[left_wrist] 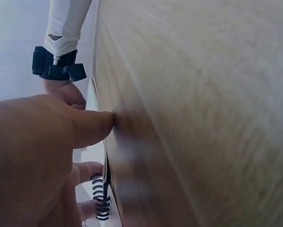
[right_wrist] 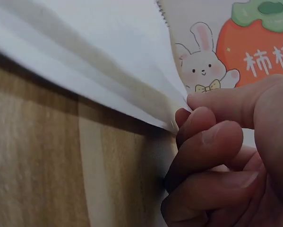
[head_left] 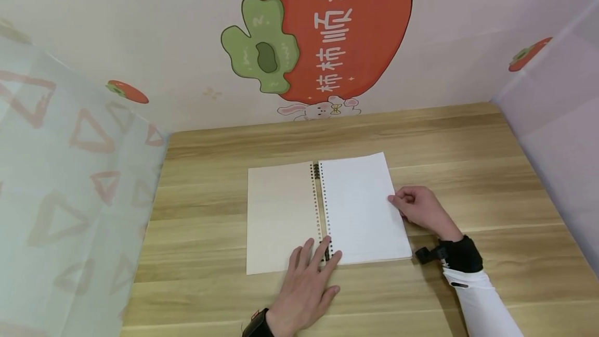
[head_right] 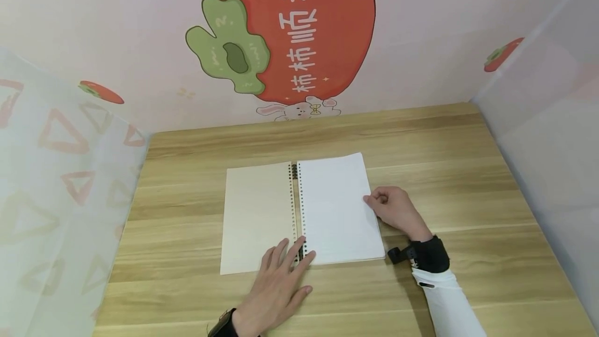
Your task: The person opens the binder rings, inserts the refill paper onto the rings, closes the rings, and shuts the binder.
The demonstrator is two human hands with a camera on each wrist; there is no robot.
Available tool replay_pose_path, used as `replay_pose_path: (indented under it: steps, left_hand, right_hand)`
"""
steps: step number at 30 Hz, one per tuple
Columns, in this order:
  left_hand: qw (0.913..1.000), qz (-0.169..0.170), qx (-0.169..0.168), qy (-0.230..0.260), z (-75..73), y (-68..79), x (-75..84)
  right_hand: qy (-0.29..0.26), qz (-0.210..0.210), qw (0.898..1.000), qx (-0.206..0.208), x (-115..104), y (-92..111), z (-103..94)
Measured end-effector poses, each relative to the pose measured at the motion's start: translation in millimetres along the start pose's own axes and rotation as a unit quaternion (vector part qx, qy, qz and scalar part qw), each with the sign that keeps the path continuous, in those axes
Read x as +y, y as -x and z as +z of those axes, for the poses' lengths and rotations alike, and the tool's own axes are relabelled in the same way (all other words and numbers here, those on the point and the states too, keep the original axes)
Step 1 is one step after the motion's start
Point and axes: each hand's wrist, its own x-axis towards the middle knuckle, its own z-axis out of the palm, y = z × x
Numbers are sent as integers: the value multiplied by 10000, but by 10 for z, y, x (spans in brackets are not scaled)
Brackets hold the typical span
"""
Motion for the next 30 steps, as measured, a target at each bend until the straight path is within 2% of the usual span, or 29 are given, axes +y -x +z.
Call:
replay_pose_path:
  steps: [4,11,18,23,30]
  left_hand:
    - [10000,23,17,-13,-19,12,-17]
    - [9997,126,202,27,-19,3,-39]
    - [9997,138,203,23,-23,-19,-41]
    - [9998,117,170,1,-36,-31,-57]
    - [9993,186,327,59,-69,-65,-82]
  right_hand:
    - [369,-73,9993,52,-61,15,17]
    - [667,-22,9978,58,-99,26,13]
    - [925,-216,9955,40,-118,0,24]
    - [1221,-241,9922,75,-153,-11,49]
    - [1629,-187,9863,184,-156,-13,57]
